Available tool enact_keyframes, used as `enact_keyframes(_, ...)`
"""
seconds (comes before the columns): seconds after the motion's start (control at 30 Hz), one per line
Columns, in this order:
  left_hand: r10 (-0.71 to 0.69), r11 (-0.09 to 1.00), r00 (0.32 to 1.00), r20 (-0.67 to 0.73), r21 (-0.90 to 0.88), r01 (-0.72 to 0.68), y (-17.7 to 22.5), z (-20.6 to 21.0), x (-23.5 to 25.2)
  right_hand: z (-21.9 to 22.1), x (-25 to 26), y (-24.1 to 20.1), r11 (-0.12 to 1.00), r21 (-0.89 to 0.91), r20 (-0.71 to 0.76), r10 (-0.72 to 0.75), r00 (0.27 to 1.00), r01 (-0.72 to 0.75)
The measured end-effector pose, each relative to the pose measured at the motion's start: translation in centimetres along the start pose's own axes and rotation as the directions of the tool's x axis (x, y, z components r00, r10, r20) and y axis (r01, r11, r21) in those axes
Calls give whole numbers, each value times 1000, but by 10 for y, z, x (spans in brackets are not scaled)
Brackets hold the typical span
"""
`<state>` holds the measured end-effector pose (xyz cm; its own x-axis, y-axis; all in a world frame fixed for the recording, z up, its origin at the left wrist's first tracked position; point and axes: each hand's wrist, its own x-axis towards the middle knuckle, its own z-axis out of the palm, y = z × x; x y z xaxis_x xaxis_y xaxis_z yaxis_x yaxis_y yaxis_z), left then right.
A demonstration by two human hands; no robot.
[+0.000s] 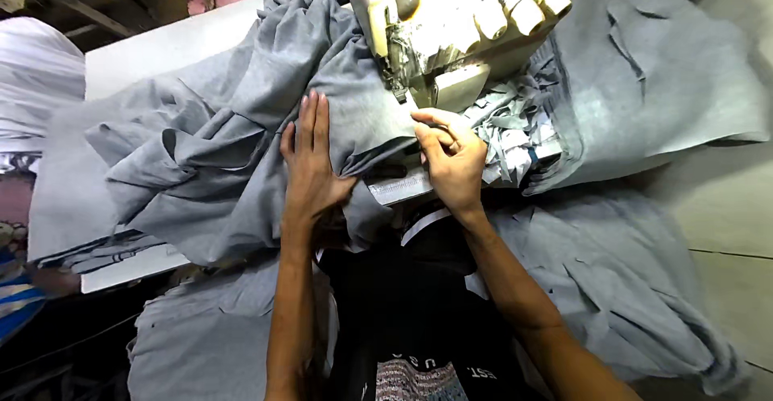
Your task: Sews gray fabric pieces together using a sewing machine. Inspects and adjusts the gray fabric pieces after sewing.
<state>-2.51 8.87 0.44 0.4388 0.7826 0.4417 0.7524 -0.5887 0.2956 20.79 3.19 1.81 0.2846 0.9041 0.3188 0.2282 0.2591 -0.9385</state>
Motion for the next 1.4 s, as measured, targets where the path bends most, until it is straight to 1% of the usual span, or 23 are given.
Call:
enact_keyframes(0.13, 22, 996, 997, 76, -93, -14, -13, -7, 27, 1, 5, 1, 1000, 19, 13, -2, 1000, 2)
enact_keyframes(0.27, -12, 976, 983, 181, -211, 51, -20, -16, 35, -5, -5, 11, 997, 72, 13, 3, 1000, -4)
enact_keyframes(0.33, -41, 947, 982, 182, -305, 96, -25, -15, 44, -7, -14, 15, 999, 37, 6, 12, 1000, -12)
enact_keyframes(0.37, -86, 930, 980, 180, -338, 144, -25, -16, 49, -7, -18, 17, 1000, -7, 9, 15, 1000, -15)
enact_keyframes(0.4, -165, 912, 968, 187, -345, 222, -20, -20, 56, -6, -21, 19, 998, -69, 24, 6, 1000, -5)
enact_keyframes(0.43, -275, 888, 943, 187, -328, 324, -10, -27, 64, -5, -23, 22, 989, -150, 54, -9, 999, 17)
enact_keyframes(0.47, -395, 861, 906, 156, -281, 424, 1, -33, 75, -3, -25, 23, 971, -233, 89, -29, 996, 49)
enact_keyframes(0.5, -485, 841, 869, 100, -217, 495, 10, -35, 87, 0, -26, 24, 947, -310, 126, -49, 991, 87)
enact_keyframes(0.57, -571, 819, 819, 57, -36, 573, 16, -36, 113, 7, -27, 25, 878, -447, 214, -79, 974, 170)
enact_keyframes(0.6, -574, 819, 818, 44, 50, 572, 13, -34, 125, 11, -27, 25, 838, -506, 254, -82, 964, 205)
enact_keyframes(0.67, -545, 834, 838, 32, 125, 537, 0, -28, 143, 17, -27, 25, 762, -591, 318, -82, 945, 265)
enact_keyframes(0.73, -503, 858, 863, -30, 101, 504, -23, -25, 150, 21, -25, 28, 705, -618, 384, -113, 916, 347)
enact_keyframes(0.8, -491, 864, 864, -112, 66, 499, -43, -27, 147, 23, -22, 32, 658, -619, 450, -149, 880, 428)
enact_keyframes(0.83, -499, 859, 850, -166, 33, 511, -52, -30, 142, 23, -21, 33, 638, -616, 478, -163, 863, 462)
enact_keyframes(0.9, -543, 835, 795, -271, -77, 545, -70, -42, 129, 22, -21, 33, 584, -624, 527, -175, 832, 518)
enact_keyframes(0.97, -578, 814, 730, -365, -189, 549, -84, -57, 110, 20, -23, 34, 517, -642, 560, -187, 807, 566)
enact_keyframes(1.03, -567, 822, 679, -466, -278, 496, -95, -70, 89, 18, -24, 36, 467, -649, 587, -195, 786, 601)
enact_keyframes(1.1, -526, 850, 645, -555, -338, 404, -102, -79, 67, 15, -24, 36, 454, -643, 609, -186, 771, 617)
enact_keyframes(1.2, -474, 877, 620, -625, -397, 271, -98, -93, 41, 11, -25, 34, 441, -642, 620, -183, 763, 627)
enact_keyframes(1.27, -454, 879, 627, -633, -432, 200, -87, -102, 27, 8, -24, 32, 413, -649, 631, -177, 755, 639)
enact_keyframes(1.33, -441, 879, 636, -633, -450, 161, -75, -107, 17, 4, -24, 31, 400, -661, 629, -166, 759, 635)
enact_keyframes(1.37, -438, 876, 641, -630, -458, 149, -70, -109, 13, 1, -24, 30, 420, -663, 620, -155, 769, 620)
enact_keyframes(1.4, -438, 873, 647, -624, -467, 141, -65, -111, 9, -3, -23, 27, 480, -652, 607, -133, 783, 587)
